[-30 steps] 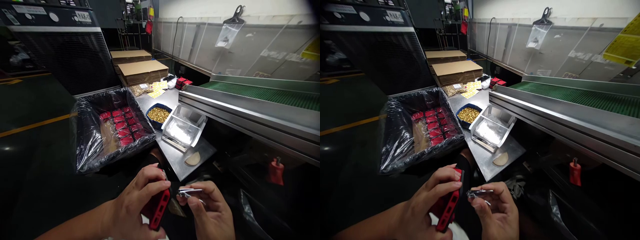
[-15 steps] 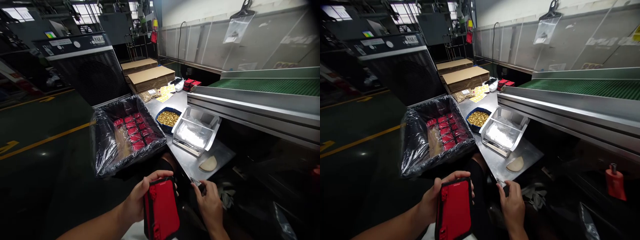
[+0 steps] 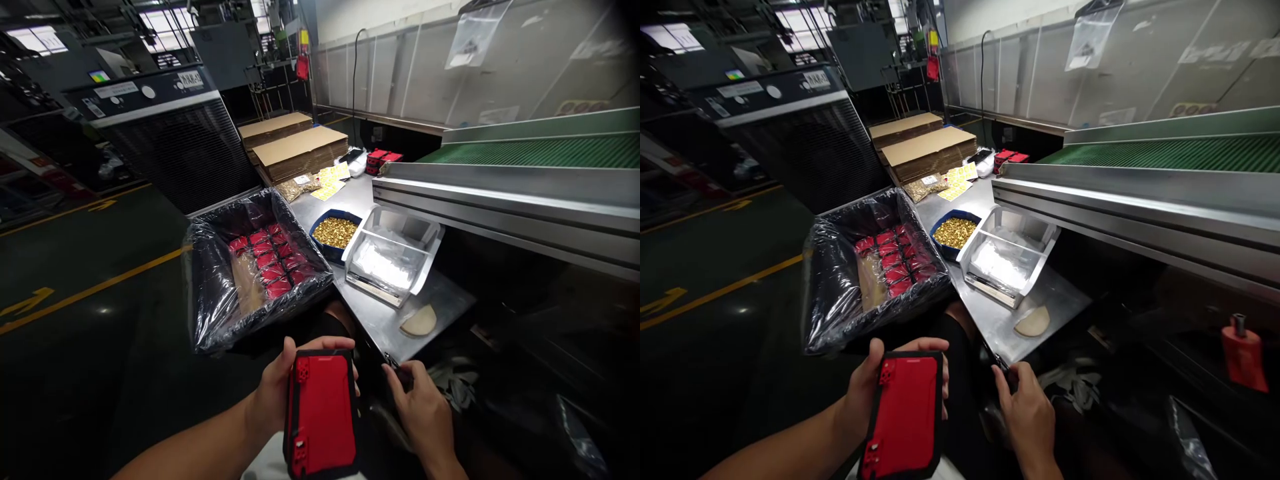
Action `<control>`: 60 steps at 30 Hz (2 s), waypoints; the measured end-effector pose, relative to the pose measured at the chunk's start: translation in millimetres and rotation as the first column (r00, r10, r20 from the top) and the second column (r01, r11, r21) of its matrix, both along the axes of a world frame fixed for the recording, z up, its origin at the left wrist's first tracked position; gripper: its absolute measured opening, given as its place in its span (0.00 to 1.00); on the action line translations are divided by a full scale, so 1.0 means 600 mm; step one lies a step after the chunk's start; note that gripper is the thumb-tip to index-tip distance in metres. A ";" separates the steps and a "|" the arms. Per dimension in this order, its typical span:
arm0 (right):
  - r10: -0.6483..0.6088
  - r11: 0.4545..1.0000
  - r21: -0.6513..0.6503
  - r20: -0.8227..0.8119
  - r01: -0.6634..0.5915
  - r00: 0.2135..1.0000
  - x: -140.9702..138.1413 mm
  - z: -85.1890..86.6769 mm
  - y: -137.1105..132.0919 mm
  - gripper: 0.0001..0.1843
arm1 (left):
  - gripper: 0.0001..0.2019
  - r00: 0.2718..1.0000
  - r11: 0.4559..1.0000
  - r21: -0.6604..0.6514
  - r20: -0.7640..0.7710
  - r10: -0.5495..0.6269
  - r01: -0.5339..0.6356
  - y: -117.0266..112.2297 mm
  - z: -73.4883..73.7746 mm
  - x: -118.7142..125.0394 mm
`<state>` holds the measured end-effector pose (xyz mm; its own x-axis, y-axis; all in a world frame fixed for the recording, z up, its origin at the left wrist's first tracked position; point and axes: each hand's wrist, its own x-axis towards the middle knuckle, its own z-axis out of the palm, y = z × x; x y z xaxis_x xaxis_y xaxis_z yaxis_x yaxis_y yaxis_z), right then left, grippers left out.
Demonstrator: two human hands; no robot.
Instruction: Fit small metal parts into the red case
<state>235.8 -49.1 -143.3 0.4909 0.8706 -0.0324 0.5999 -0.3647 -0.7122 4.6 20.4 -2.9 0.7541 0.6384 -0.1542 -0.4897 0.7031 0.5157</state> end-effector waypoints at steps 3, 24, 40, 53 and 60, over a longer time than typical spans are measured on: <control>-0.008 1.000 -0.023 -0.077 0.006 0.997 -0.002 0.006 -0.002 0.27 | 0.42 1.000 1.000 -0.012 0.006 -0.013 0.013 0.001 0.004 0.003; -0.032 0.980 0.195 -0.005 0.032 0.999 0.042 0.035 0.001 0.22 | 0.37 0.576 0.886 0.295 -0.817 0.039 0.359 -0.065 -0.130 -0.013; 0.047 0.986 0.156 0.095 -0.061 0.994 0.035 0.007 -0.011 0.18 | 0.25 0.579 0.718 0.543 -0.780 0.239 0.436 -0.033 -0.127 0.015; -0.094 0.995 -0.041 -0.661 0.089 0.744 0.001 0.085 -0.012 0.33 | 0.32 0.870 0.962 -0.247 -0.443 -0.218 0.115 -0.020 -0.128 0.017; -0.066 0.990 -0.100 -0.948 -0.097 0.310 -0.045 0.175 -0.016 0.34 | 0.34 0.892 0.925 -0.365 -0.446 -0.072 -0.108 -0.005 -0.056 0.033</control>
